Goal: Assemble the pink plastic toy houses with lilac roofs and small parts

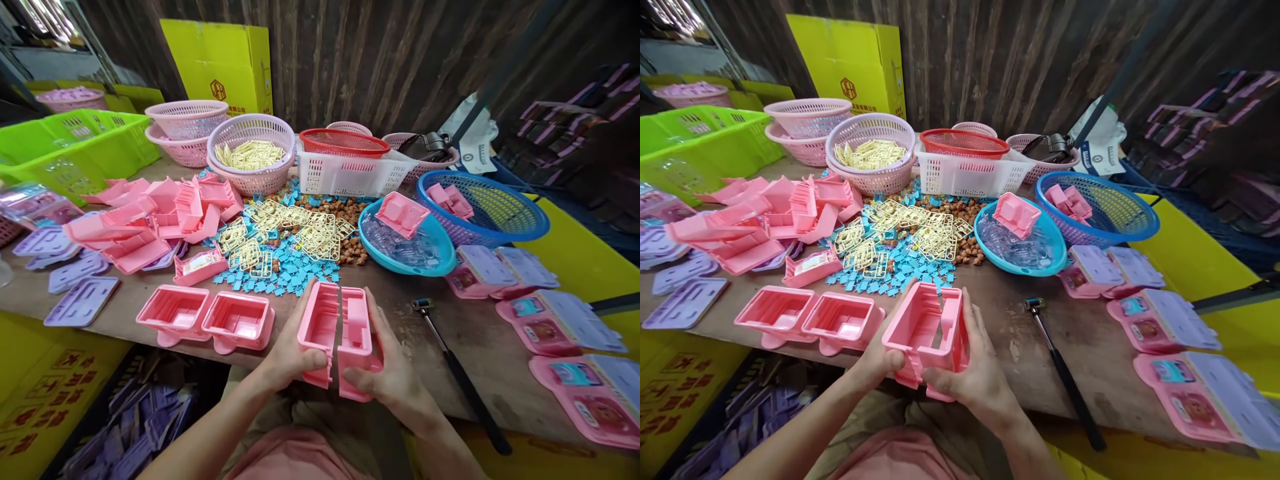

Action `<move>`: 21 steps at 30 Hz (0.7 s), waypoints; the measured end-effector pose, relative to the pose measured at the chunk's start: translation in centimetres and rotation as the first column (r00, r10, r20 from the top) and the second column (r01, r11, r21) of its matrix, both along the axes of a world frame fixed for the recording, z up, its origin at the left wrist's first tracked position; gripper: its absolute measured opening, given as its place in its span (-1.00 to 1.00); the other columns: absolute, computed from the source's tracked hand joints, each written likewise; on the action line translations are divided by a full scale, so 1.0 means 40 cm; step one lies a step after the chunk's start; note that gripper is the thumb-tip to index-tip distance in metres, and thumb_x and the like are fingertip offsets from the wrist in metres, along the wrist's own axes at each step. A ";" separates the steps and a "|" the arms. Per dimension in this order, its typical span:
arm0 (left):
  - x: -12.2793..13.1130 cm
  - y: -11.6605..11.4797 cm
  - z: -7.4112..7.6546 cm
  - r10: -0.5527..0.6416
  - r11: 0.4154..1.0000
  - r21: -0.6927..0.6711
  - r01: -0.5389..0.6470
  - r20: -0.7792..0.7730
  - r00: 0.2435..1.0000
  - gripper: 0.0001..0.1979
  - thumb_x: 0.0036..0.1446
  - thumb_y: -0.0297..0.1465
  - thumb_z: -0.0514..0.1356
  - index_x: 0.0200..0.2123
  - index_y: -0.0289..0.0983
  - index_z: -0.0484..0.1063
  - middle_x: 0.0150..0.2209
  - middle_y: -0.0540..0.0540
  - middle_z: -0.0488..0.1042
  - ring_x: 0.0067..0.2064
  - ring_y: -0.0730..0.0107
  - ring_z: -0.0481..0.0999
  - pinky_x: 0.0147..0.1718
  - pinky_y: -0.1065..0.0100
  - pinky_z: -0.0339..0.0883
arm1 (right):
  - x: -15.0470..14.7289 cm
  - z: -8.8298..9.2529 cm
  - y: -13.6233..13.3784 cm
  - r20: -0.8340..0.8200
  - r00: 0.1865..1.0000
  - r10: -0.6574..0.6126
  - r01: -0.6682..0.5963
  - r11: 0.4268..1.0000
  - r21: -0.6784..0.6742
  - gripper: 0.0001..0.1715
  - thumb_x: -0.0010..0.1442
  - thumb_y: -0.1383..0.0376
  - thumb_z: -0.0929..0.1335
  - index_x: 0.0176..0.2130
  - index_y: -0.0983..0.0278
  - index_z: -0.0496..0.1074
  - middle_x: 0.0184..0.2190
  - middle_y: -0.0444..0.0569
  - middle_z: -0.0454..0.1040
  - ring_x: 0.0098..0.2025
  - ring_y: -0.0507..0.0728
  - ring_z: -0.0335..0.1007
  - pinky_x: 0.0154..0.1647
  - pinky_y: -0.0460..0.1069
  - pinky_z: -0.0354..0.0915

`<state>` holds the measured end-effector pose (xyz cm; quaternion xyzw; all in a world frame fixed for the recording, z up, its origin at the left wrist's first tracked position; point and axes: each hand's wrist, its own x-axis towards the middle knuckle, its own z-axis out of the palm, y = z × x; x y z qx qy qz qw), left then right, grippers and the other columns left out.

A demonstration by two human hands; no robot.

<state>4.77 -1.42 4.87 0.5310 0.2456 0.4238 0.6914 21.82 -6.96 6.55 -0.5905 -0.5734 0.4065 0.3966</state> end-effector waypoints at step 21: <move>-0.010 0.011 0.009 0.041 0.992 0.128 -0.015 -0.204 0.978 0.13 -0.23 0.20 0.18 0.31 -0.21 -0.17 0.34 -0.17 -0.17 0.33 -0.06 -0.18 0.27 0.04 -0.30 | 0.002 0.026 0.014 0.057 0.997 0.049 -0.050 0.999 0.017 0.26 -0.12 -0.23 0.35 0.32 0.16 -0.25 0.25 0.09 -0.02 0.29 0.32 -0.09 0.24 0.21 -0.01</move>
